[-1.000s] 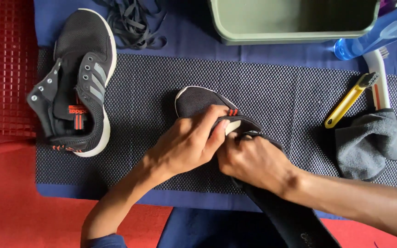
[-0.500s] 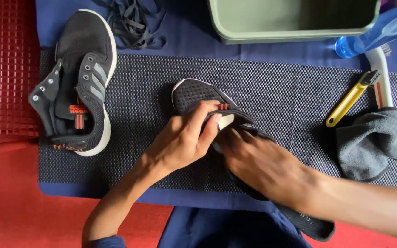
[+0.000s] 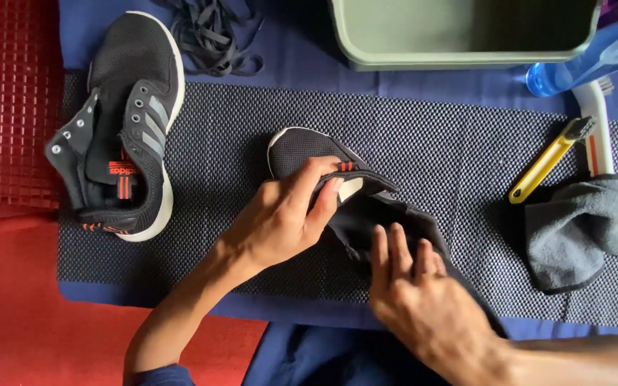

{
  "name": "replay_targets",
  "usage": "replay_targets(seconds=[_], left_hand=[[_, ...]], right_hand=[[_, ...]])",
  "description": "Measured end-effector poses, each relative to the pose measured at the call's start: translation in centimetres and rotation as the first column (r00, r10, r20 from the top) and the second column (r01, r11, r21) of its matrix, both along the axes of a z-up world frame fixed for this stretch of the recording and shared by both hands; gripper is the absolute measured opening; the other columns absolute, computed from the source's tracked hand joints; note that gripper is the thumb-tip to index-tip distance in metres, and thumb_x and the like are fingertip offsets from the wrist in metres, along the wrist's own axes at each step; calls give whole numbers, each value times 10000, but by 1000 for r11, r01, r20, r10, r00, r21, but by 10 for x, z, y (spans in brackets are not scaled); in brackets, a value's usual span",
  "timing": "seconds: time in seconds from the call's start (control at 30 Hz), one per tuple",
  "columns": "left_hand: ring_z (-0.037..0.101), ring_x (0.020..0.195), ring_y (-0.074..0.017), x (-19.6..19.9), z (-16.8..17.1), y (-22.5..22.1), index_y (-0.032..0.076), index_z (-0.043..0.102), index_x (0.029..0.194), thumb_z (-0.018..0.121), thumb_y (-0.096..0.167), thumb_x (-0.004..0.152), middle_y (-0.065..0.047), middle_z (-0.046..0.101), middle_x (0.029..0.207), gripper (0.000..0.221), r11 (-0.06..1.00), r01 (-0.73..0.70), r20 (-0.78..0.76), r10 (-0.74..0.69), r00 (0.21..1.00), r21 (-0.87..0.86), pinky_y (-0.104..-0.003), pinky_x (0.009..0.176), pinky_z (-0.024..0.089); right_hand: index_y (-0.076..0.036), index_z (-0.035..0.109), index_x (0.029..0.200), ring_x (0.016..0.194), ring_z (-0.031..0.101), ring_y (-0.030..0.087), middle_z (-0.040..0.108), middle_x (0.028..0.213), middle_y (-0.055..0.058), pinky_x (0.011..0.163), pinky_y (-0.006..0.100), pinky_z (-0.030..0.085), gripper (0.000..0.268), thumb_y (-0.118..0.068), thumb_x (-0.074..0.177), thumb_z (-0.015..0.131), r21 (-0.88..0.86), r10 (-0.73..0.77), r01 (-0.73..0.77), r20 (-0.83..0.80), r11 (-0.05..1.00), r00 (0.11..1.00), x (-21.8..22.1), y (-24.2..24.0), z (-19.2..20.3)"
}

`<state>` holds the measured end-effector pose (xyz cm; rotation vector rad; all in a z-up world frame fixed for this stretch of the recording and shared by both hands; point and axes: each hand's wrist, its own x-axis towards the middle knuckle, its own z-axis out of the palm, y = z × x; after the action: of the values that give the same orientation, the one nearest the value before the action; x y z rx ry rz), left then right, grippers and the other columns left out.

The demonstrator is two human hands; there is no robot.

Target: Cleaning a shoe insole by scrubbing it with a brush and cleaning solution, wiping it dry, and reinserting it into the shoe.

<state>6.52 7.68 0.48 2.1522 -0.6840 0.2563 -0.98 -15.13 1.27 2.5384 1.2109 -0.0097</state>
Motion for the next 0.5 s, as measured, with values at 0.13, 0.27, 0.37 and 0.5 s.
replay_targets(seconds=[0.13, 0.27, 0.37, 0.5], left_hand=[[752, 1025, -314, -2, -4, -5, -58, 538, 1242, 522, 61, 1052, -189, 700, 1183, 225, 999, 41, 13, -41, 999, -13, -368, 893, 620], [745, 1035, -330, 0, -1, -7, -56, 542, 1243, 512, 66, 1056, -189, 702, 1183, 225, 998, 56, 3, -56, 998, -6, -386, 903, 609], [761, 962, -307, -1, 3, -5, -51, 548, 1228, 506, 75, 1055, -161, 703, 1178, 218, 999, 50, 3, -50, 999, 20, -379, 823, 622], [772, 902, -276, 0, -4, -1, -35, 543, 1237, 524, 89, 1053, -148, 735, 1122, 222, 1000, -5, 12, 4, 1000, 30, -344, 751, 640]], right_hand=[[108, 647, 1272, 979, 741, 328, 705, 1206, 279, 784, 342, 602, 451, -50, 895, 456, -45, -1, 14, 284, 999, 959, 12, 28, 8], [124, 624, 1272, 813, 729, 395, 688, 1168, 316, 693, 371, 619, 457, -41, 874, 472, 0, -66, 68, 234, 998, 970, 16, 45, -4], [44, 616, 1229, 623, 786, 308, 769, 836, 95, 421, 459, 614, 336, -45, 929, 495, -30, -30, 18, -467, 999, 884, 24, 36, -27], [-111, 727, 974, 661, 734, 291, 727, 792, 96, 513, 450, 633, 173, -56, 875, 597, -38, 4, -20, -380, 999, 925, 37, 33, -22]])
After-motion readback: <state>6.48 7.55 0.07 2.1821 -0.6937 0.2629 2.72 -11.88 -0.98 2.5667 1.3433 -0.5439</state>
